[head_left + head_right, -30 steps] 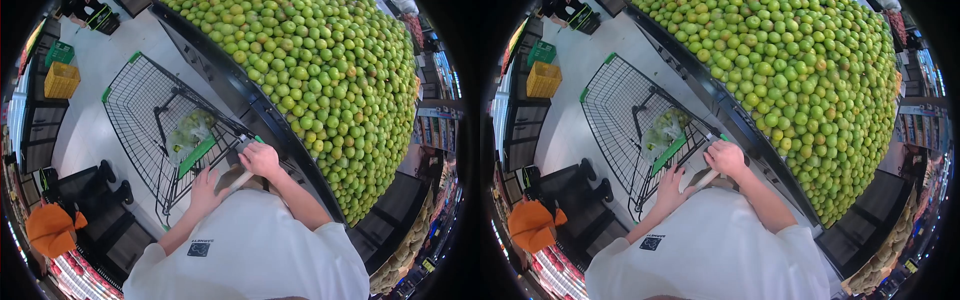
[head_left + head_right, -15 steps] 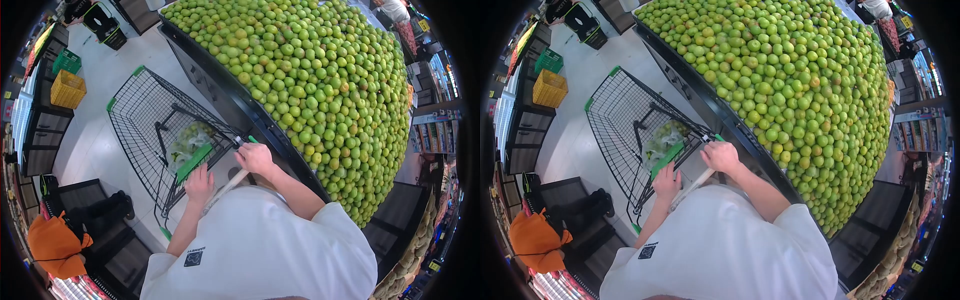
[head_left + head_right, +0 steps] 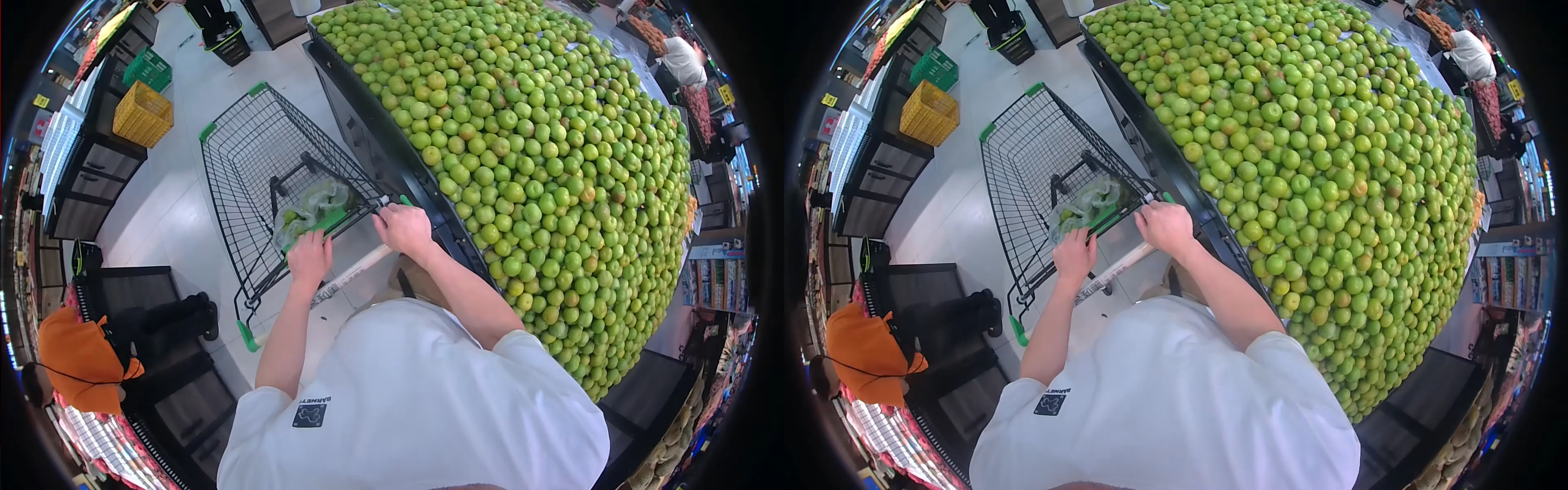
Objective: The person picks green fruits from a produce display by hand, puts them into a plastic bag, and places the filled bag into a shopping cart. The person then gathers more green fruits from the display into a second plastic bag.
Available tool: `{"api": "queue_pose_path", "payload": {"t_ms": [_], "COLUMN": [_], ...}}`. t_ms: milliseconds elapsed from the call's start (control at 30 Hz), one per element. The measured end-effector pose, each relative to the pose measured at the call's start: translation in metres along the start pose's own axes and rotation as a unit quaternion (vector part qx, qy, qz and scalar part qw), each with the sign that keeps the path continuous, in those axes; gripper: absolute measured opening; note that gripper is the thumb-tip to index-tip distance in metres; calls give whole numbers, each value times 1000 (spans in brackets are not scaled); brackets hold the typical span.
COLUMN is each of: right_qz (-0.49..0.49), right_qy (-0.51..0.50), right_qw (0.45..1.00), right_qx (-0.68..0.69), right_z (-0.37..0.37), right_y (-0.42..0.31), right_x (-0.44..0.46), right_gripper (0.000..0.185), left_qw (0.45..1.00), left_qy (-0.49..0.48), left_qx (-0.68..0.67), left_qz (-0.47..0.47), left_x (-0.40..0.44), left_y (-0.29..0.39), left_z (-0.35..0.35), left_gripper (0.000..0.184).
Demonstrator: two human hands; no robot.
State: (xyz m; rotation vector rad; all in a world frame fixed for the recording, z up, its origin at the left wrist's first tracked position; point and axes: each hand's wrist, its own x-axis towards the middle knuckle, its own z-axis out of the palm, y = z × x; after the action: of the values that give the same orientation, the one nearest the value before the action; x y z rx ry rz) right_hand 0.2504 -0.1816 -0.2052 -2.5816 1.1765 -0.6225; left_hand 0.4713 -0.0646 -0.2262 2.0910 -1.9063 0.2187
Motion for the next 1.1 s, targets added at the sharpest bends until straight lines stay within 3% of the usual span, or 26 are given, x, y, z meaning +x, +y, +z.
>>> {"api": "queue_pose_path", "payload": {"t_ms": [267,333,533,867,967,1000,1033,1100], "right_qz": [-12,-18,-50,-37,-30,-25,-17,-13], "right_qy": [11,6,-23,-28,-30,-29,-33,-48], "right_qw": [1000,999,998,998,998,998,998,998], "right_qx": [24,35,37,45,45,46,44,36], "right_z": [28,33,51,73,73,74,76,78], "right_y": [5,6,11,6,4,3,3,2], "right_x": [65,80,129,190,207,212,216,223], "right_gripper": [30,29,30,32,30,28,28,26], "left_qw": [996,988,973,970,962,907,817,830], "left_qy": [-67,-129,-149,-186,-191,-207,-219,-205], "left_qx": [-10,3,0,12,-90,-219,-338,-312], "left_qz": [-55,-86,-179,-158,-170,-295,-412,-414], "left_x": [50,66,111,170,192,202,209,222], "left_y": [-34,-43,-70,-120,-159,-182,-205,-249], "left_z": [7,5,15,15,27,35,44,61], "left_gripper": [27,28,24,38,46,48,51,50]}}
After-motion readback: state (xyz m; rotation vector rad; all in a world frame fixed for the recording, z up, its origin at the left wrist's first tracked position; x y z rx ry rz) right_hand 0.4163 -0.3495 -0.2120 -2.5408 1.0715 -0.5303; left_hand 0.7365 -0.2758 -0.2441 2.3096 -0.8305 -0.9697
